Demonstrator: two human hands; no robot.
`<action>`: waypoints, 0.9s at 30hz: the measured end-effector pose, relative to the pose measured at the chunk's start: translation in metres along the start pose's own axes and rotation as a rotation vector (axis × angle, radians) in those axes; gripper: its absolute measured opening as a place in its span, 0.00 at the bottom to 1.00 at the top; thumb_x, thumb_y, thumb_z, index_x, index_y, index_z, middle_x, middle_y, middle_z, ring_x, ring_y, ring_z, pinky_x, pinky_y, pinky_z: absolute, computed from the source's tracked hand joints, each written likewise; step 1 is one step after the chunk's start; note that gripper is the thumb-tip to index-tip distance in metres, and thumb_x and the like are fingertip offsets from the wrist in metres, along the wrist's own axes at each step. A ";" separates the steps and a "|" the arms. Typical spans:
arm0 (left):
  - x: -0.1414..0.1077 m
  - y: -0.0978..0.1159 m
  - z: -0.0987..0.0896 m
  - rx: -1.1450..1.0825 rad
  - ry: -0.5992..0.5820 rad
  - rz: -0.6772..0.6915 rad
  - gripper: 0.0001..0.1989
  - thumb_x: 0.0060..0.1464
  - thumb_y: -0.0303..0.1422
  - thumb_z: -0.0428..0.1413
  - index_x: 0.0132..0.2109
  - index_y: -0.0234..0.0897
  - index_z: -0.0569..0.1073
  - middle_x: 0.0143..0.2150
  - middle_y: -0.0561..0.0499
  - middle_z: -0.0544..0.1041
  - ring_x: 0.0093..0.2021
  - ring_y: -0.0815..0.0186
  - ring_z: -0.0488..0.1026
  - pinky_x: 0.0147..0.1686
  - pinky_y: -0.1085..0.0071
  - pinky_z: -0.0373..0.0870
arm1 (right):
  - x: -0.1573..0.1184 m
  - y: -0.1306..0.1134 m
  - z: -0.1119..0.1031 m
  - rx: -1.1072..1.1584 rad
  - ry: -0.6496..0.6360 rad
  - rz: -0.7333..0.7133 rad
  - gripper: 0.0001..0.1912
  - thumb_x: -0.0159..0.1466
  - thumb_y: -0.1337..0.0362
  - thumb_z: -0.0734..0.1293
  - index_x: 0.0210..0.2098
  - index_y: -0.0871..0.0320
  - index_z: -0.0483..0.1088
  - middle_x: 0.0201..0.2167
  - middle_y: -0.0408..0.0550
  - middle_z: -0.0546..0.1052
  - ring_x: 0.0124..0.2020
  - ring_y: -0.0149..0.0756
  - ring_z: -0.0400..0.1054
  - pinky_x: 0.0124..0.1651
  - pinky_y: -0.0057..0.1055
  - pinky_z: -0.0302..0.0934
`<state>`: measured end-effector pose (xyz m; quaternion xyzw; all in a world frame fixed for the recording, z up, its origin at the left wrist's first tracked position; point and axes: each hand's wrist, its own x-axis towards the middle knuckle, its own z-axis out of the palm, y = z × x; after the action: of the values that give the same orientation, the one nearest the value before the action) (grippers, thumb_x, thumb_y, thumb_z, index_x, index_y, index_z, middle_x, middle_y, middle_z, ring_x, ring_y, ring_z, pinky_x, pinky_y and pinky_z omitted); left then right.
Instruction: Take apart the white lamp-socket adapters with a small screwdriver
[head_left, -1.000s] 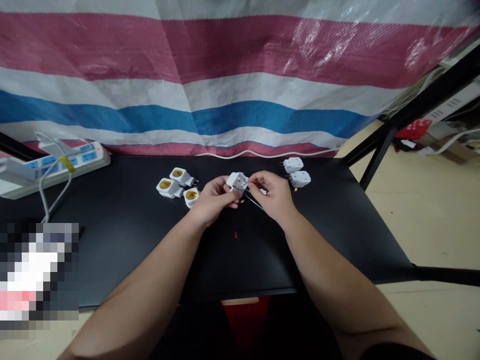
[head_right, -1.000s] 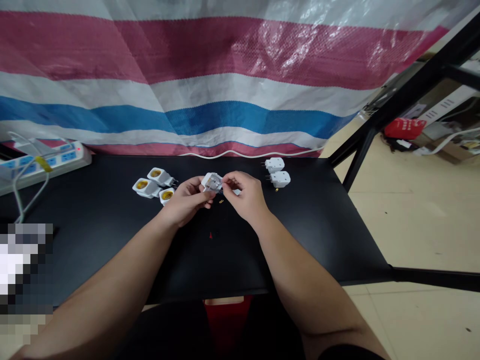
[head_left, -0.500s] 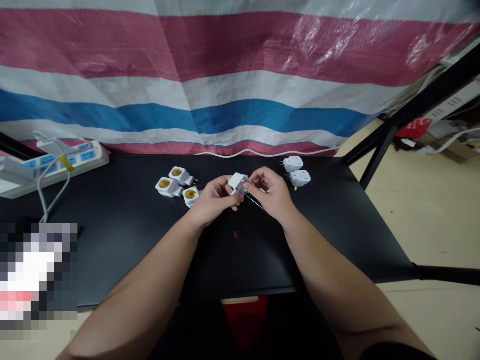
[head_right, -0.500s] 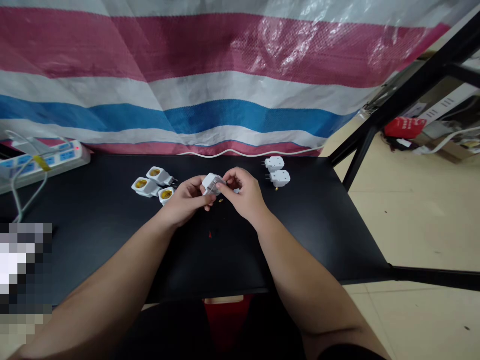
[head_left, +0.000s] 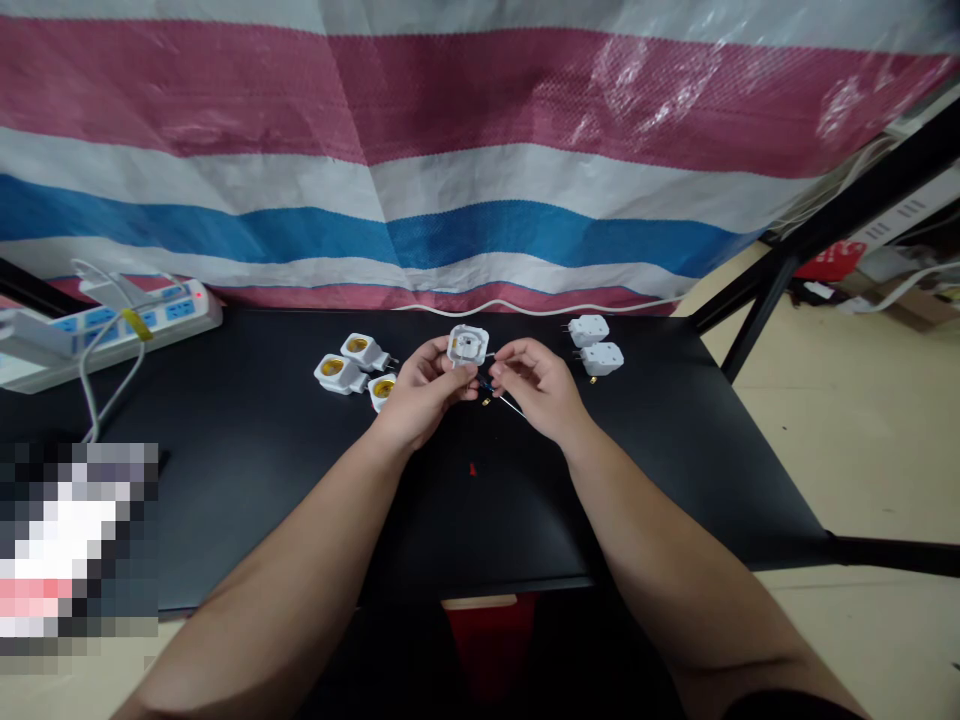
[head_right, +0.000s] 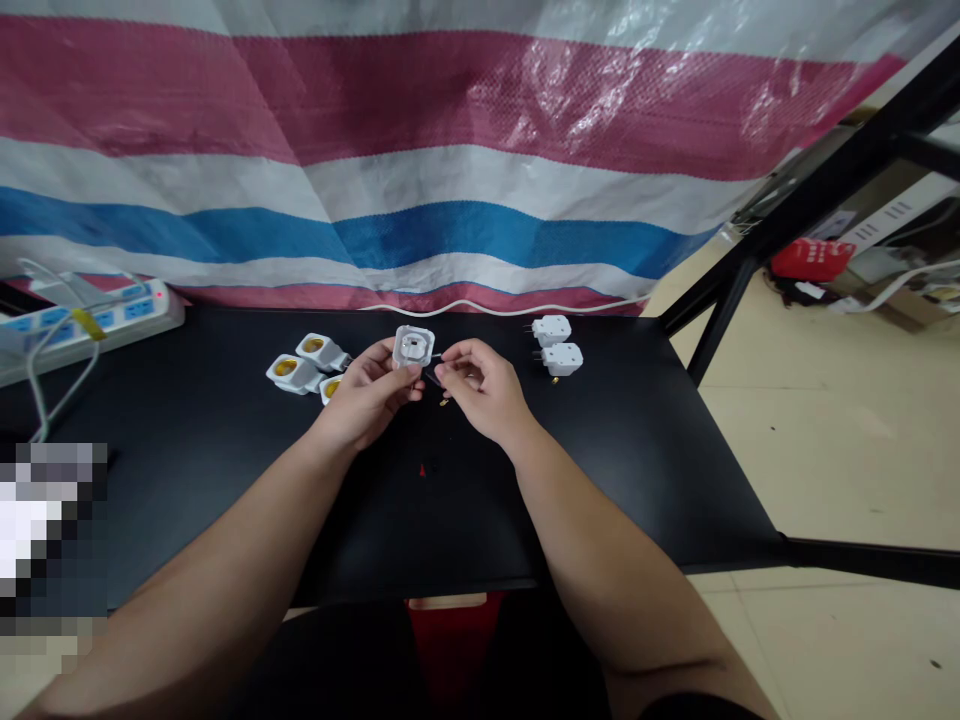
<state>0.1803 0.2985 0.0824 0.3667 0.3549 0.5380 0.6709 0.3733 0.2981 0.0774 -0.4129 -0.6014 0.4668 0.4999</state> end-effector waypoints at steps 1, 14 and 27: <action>0.000 0.000 0.000 0.002 0.000 0.003 0.27 0.45 0.32 0.78 0.50 0.36 0.78 0.32 0.56 0.79 0.30 0.71 0.80 0.30 0.78 0.79 | 0.001 0.001 -0.001 -0.035 0.035 -0.017 0.11 0.67 0.55 0.74 0.43 0.53 0.74 0.34 0.43 0.79 0.33 0.35 0.76 0.38 0.36 0.76; 0.003 0.000 0.001 -0.015 0.081 0.059 0.19 0.43 0.31 0.76 0.43 0.36 0.81 0.32 0.55 0.78 0.29 0.73 0.75 0.29 0.78 0.74 | -0.002 0.003 -0.008 -0.992 -0.250 -0.152 0.07 0.68 0.66 0.77 0.44 0.52 0.87 0.44 0.52 0.76 0.45 0.45 0.67 0.56 0.46 0.67; 0.003 -0.002 0.000 -0.031 0.046 0.046 0.18 0.43 0.31 0.77 0.43 0.36 0.86 0.34 0.54 0.78 0.32 0.74 0.74 0.34 0.78 0.76 | -0.004 -0.001 -0.004 -0.982 -0.293 -0.145 0.06 0.68 0.70 0.74 0.40 0.55 0.85 0.43 0.52 0.78 0.45 0.46 0.68 0.56 0.46 0.68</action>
<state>0.1817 0.3016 0.0805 0.3519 0.3533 0.5669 0.6557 0.3775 0.2947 0.0782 -0.4864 -0.8405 0.1465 0.1886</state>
